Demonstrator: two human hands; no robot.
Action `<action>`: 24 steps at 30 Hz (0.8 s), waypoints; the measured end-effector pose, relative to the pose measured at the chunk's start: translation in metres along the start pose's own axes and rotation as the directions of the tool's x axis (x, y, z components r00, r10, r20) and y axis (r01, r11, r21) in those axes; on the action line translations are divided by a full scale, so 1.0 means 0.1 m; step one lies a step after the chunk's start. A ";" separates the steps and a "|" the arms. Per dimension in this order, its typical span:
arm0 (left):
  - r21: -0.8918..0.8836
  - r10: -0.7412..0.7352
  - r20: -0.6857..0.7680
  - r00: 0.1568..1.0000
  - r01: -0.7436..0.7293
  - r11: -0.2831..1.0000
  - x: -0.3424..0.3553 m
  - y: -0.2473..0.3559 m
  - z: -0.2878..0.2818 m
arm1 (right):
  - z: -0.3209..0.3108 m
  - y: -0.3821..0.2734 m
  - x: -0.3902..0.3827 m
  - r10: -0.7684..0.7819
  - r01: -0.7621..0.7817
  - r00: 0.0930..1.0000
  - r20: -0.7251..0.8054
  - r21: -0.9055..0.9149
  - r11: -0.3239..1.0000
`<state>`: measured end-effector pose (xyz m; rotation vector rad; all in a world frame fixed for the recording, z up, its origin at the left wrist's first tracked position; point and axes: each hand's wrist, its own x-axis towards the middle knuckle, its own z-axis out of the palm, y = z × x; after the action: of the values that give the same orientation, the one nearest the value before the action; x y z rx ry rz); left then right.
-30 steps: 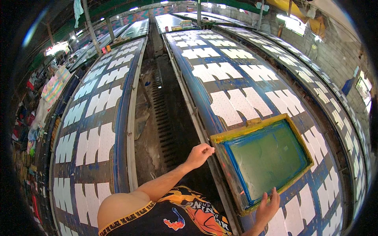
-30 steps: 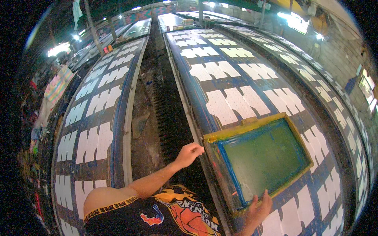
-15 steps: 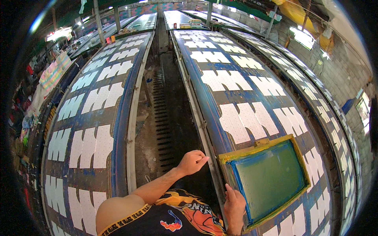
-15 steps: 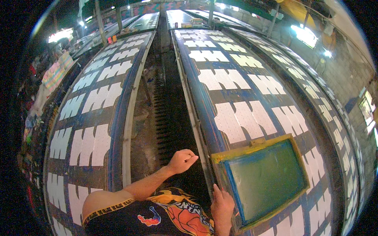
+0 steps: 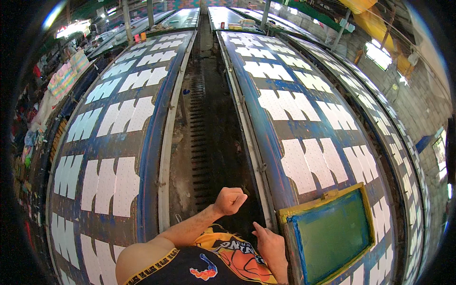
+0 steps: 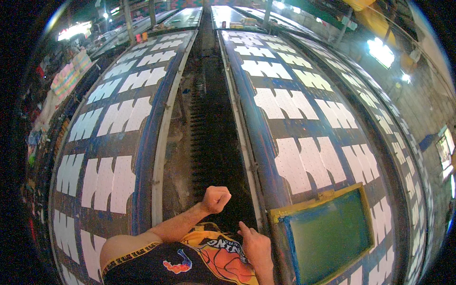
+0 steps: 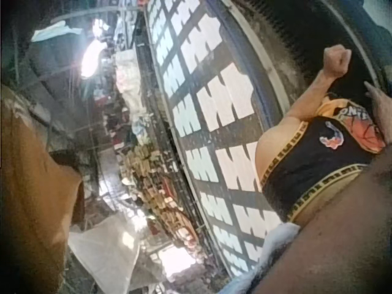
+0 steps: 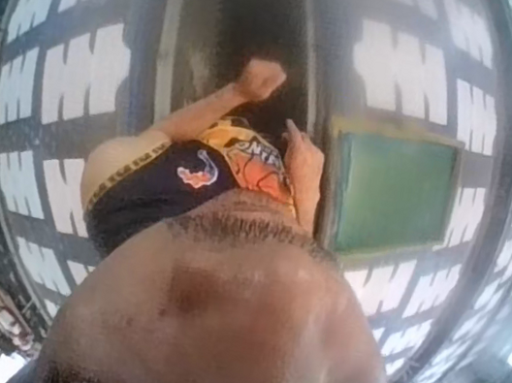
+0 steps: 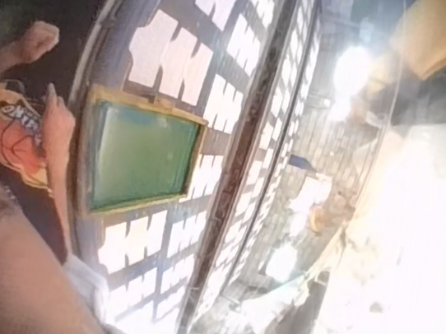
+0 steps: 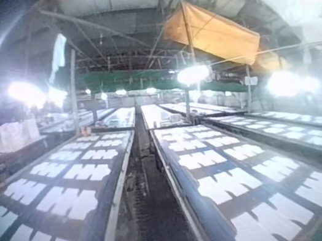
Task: The person uses a squeegee to pull green ink across a screen printing frame repeatedly, then lifts the frame to reveal printed white shapes on a long conveyor belt. The person repeats the squeegee motion and lifts the frame multiple times to print additional sections.
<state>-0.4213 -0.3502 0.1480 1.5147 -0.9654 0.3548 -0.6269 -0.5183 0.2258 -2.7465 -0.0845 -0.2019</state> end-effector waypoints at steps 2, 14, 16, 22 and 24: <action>-0.001 0.014 -0.002 1.000 -0.014 1.000 0.05 -0.11 -0.14 | 0.07 -0.03 0.18 0.008 -0.008 1.000 -0.011 0.009 1.000; -0.062 0.086 0.019 0.996 -0.085 0.995 0.34 -0.50 -0.49 | 0.34 -0.15 0.68 0.001 -0.001 1.000 0.012 0.041 0.999; -0.058 0.109 0.009 0.994 -0.108 0.992 0.32 -0.51 -0.46 | 0.34 -0.13 0.74 -0.016 0.015 0.999 0.033 0.009 1.000; -0.051 0.095 0.001 0.996 -0.094 0.994 0.24 -0.51 -0.46 | 0.25 -0.11 0.86 0.012 -0.010 0.998 0.059 -0.035 0.999; -0.067 0.088 0.011 0.996 -0.087 0.994 0.24 -0.52 -0.47 | 0.25 -0.11 0.86 0.008 -0.008 0.999 0.032 -0.021 1.000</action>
<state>-0.3544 -0.3201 0.1396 1.4197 -1.0476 0.3717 -0.5396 -0.4962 0.2204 -2.7703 -0.0805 -0.1572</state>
